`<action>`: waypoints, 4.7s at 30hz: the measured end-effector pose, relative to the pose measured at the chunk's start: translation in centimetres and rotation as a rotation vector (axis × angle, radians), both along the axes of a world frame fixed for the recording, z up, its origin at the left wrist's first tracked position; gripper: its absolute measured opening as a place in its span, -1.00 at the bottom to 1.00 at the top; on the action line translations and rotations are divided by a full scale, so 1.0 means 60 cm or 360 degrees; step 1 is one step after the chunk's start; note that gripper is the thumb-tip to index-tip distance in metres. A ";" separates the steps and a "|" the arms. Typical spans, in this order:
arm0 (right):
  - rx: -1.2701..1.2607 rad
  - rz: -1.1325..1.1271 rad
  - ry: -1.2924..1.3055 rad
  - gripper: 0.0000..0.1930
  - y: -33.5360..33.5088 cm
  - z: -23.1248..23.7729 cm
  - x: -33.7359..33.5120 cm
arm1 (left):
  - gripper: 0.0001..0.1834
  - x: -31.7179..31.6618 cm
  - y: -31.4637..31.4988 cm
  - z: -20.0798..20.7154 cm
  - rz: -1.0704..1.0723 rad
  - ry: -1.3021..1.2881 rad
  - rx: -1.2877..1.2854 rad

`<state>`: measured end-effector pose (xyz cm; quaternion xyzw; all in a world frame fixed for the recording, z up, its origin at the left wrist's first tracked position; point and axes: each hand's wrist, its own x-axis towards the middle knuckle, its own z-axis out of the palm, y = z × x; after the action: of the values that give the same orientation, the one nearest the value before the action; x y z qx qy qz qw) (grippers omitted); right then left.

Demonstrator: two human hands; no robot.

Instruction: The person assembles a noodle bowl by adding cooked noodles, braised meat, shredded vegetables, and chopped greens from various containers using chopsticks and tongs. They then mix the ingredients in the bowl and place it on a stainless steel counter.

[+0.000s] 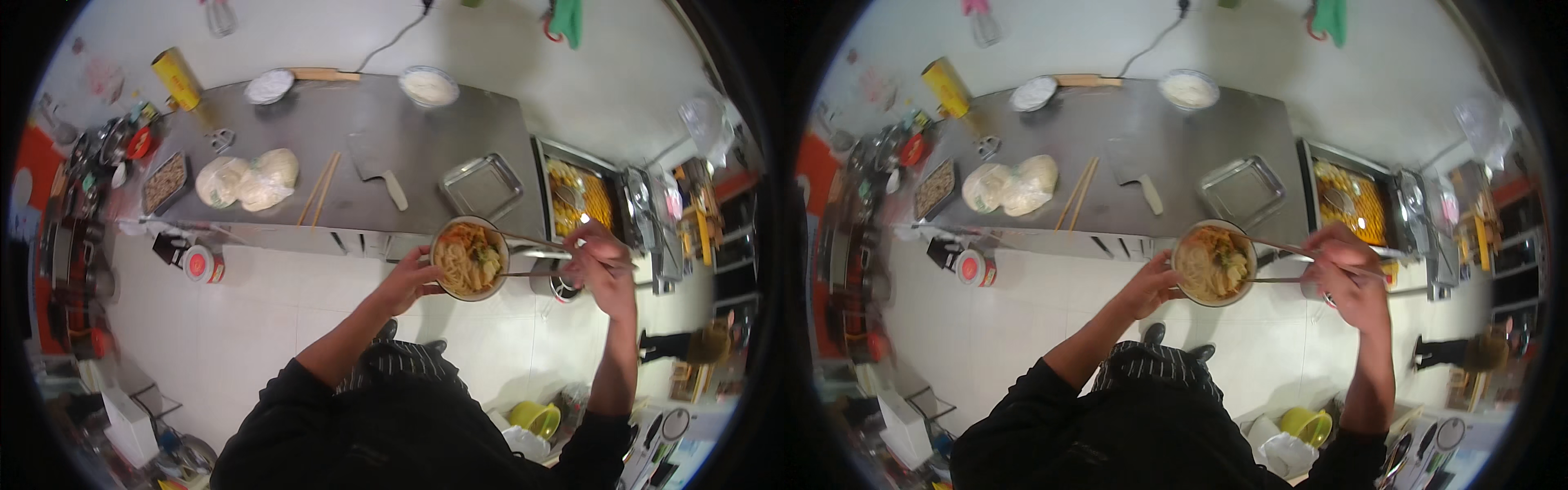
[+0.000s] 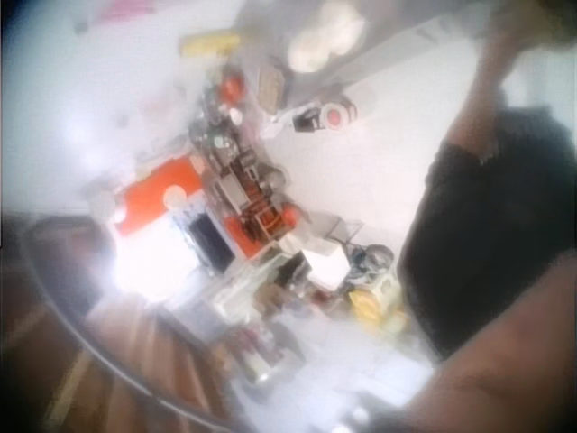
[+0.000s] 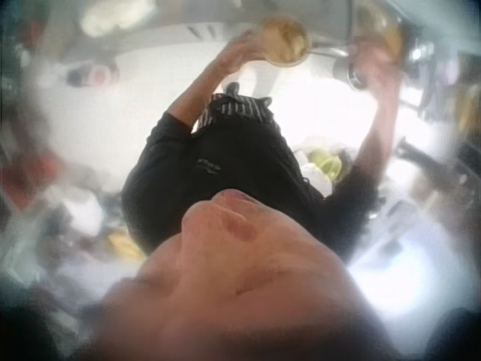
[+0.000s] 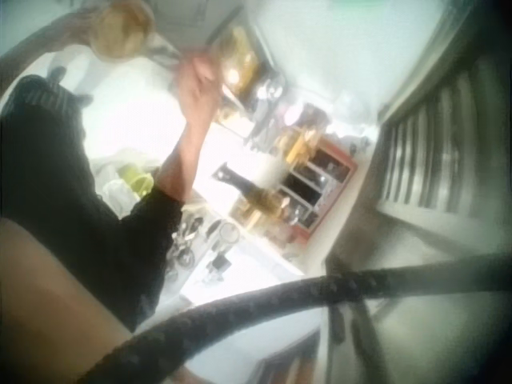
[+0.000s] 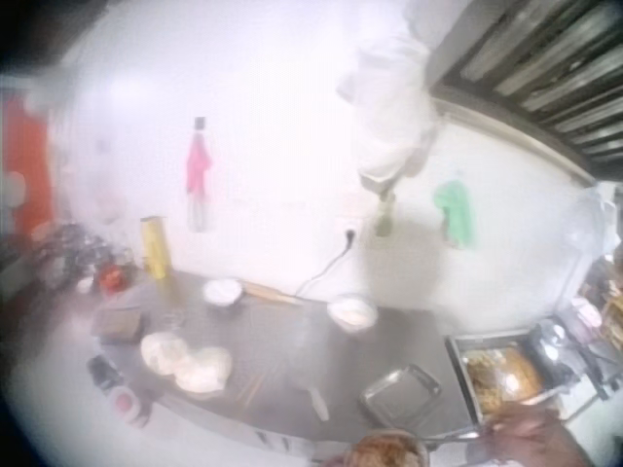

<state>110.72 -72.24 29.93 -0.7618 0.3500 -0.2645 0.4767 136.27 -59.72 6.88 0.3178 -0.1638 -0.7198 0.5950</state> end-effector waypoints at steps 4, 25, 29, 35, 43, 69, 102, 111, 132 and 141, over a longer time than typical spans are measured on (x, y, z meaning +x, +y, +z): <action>-0.0106 0.0169 0.0040 -0.90 -0.021 -0.065 -0.013 | -0.37 0.001 -0.008 0.006 -0.0065 -0.0023 0.0006; 0.0824 -0.1189 -0.1088 -0.85 0.023 -0.291 -0.050 | -0.39 -0.039 -0.054 -0.002 -0.0142 -0.0027 0.0002; 0.0841 -0.1237 -0.1120 -0.84 0.025 -0.280 -0.045 | -0.39 -0.044 -0.056 -0.001 -0.0106 -0.0064 0.0007; 0.0878 -0.1297 -0.1136 -0.82 0.019 -0.255 -0.044 | -0.35 -0.050 -0.063 -0.004 -0.0115 -0.0110 0.0024; 0.0835 -0.1294 -0.1065 -0.84 0.006 -0.208 -0.048 | -0.39 -0.071 -0.067 -0.006 -0.0142 -0.0170 -0.0004; -0.0377 -0.0487 0.0186 -0.88 0.052 -0.088 -0.059 | -0.39 -0.088 -0.066 -0.011 -0.0325 0.0076 -0.0095; 0.0693 -0.0813 -0.0712 -0.76 0.034 -0.246 -0.107 | -0.33 -0.055 -0.027 0.008 -0.0349 0.0079 -0.0001; 0.0882 -0.1207 -0.1123 -0.85 0.059 -0.289 -0.098 | -0.36 -0.062 -0.038 0.001 -0.0290 -0.0020 -0.0076; -0.0165 -0.0703 -0.0028 -0.82 0.039 -0.103 0.038 | -0.39 -0.091 -0.042 -0.005 -0.0277 -0.0022 -0.0139; 0.0172 -0.0409 0.0102 -0.76 0.018 0.033 -0.069 | -0.31 -0.083 -0.044 -0.015 -0.0368 0.0186 -0.0128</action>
<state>106.59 -71.19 31.89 -0.6921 0.4733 -0.2796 0.4677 131.27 -62.35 5.95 0.2301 -0.1932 -0.7938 0.5288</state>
